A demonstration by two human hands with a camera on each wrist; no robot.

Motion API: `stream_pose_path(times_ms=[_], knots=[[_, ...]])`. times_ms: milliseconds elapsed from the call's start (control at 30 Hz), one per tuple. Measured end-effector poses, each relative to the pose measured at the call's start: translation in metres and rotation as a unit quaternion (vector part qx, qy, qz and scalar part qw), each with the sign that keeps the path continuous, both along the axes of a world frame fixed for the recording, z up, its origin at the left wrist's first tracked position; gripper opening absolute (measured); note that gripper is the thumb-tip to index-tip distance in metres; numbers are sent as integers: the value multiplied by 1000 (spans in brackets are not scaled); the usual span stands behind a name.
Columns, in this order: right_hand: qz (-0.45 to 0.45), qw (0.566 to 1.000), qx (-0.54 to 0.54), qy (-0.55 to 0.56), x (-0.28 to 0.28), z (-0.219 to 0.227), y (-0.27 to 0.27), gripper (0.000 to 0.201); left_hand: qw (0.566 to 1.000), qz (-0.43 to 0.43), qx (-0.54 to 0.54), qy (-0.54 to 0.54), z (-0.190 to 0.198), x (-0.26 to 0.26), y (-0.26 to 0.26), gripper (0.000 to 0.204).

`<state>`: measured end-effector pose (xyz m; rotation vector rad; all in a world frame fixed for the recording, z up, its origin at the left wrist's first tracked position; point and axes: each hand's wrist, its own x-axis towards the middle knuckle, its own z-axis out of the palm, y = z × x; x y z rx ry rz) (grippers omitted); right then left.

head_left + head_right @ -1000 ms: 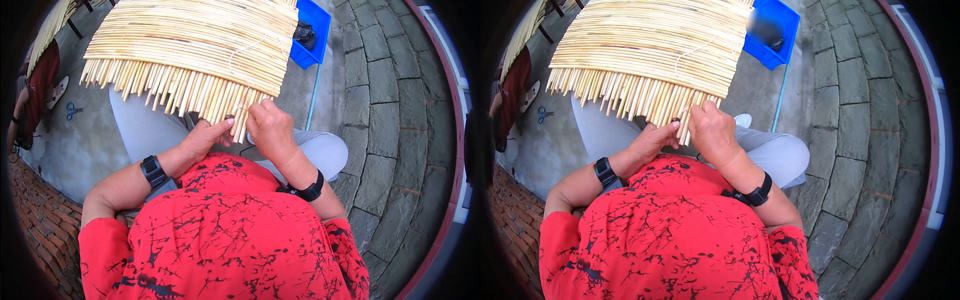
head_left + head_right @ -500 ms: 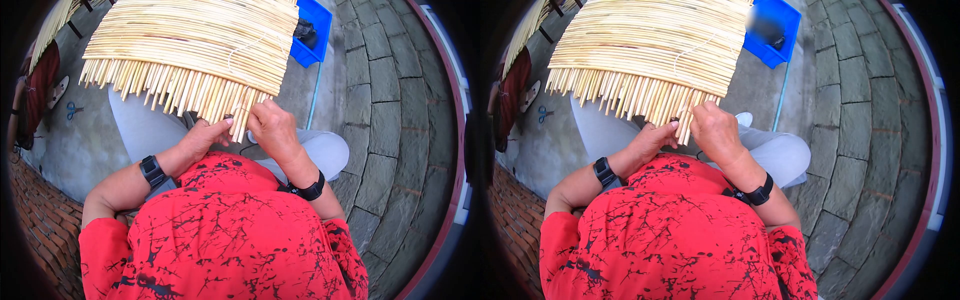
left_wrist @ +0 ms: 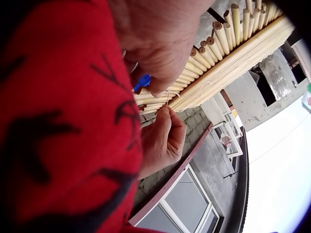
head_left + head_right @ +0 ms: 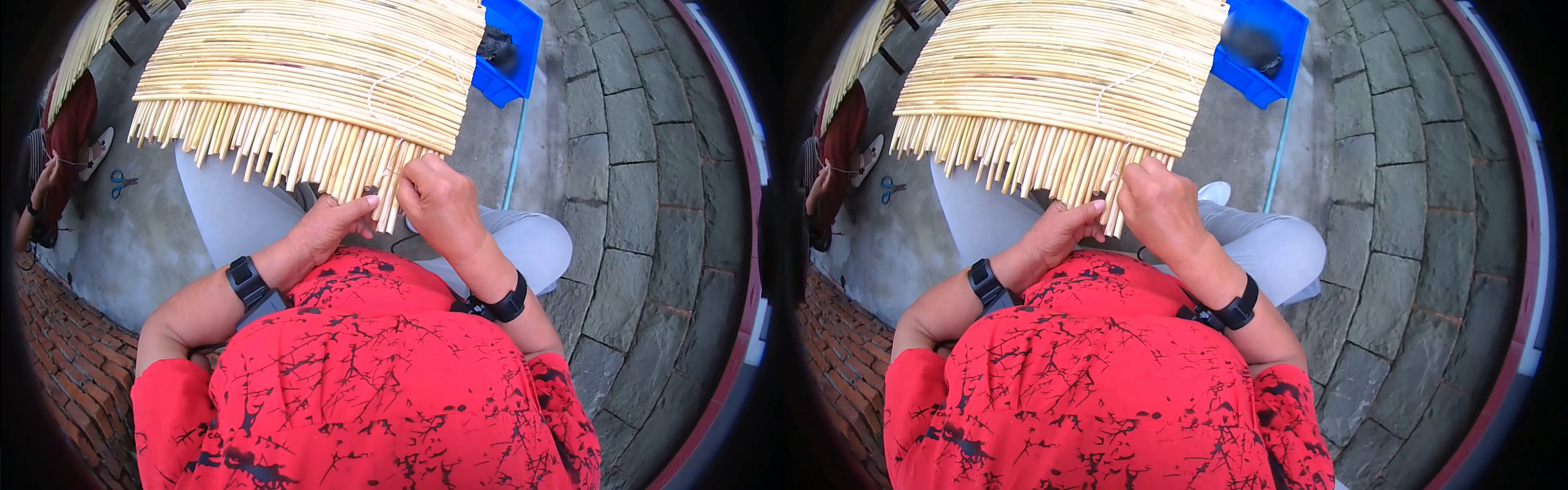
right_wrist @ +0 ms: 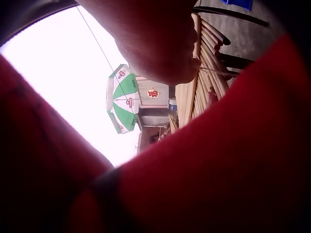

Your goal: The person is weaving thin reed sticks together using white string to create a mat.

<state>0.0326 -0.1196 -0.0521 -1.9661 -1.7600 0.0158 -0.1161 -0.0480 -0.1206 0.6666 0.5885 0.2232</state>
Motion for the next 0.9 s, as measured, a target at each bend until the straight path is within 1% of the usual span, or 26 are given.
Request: stream_pose_path(times_ms=[67,133,233,300,367,467,600,667,767,833,900], knots=[[-10,1000,-8,8,-2,2,0,9,1000,9,-5,-3,-1,-1,0,22],[-15,1000,-16,0,-3,4,0,8,999,-23,27,-12,-5,-2,2,23],[-20,999,-26,-7,-1,6,-1,8,999,2,35,2,-3,-1,1,21],[-20,999,-30,-5,1,6,-3,8,999,-5,38,4,-4,-1,2,19],[-6,999,-43,-3,3,6,-4,3,999,-10,42,7,-4,-1,2,18],[-15,998,-55,4,4,2,-5,4,999,-6,40,10,-3,-1,1,16],[-5,998,-64,-1,-2,2,-9,4,1000,-6,26,-3,-5,-2,2,19],[25,997,-67,-29,-6,2,-10,6,1000,-1,17,-12,-5,-1,1,21],[39,994,-83,-58,-13,-1,-10,8,1000,4,0,-23,-3,-1,1,23],[37,995,-81,-52,-15,-3,-10,9,999,13,-30,-43,-5,1,0,23],[37,995,-80,-48,-17,-3,-10,9,999,15,-30,-34,-3,3,0,23]])
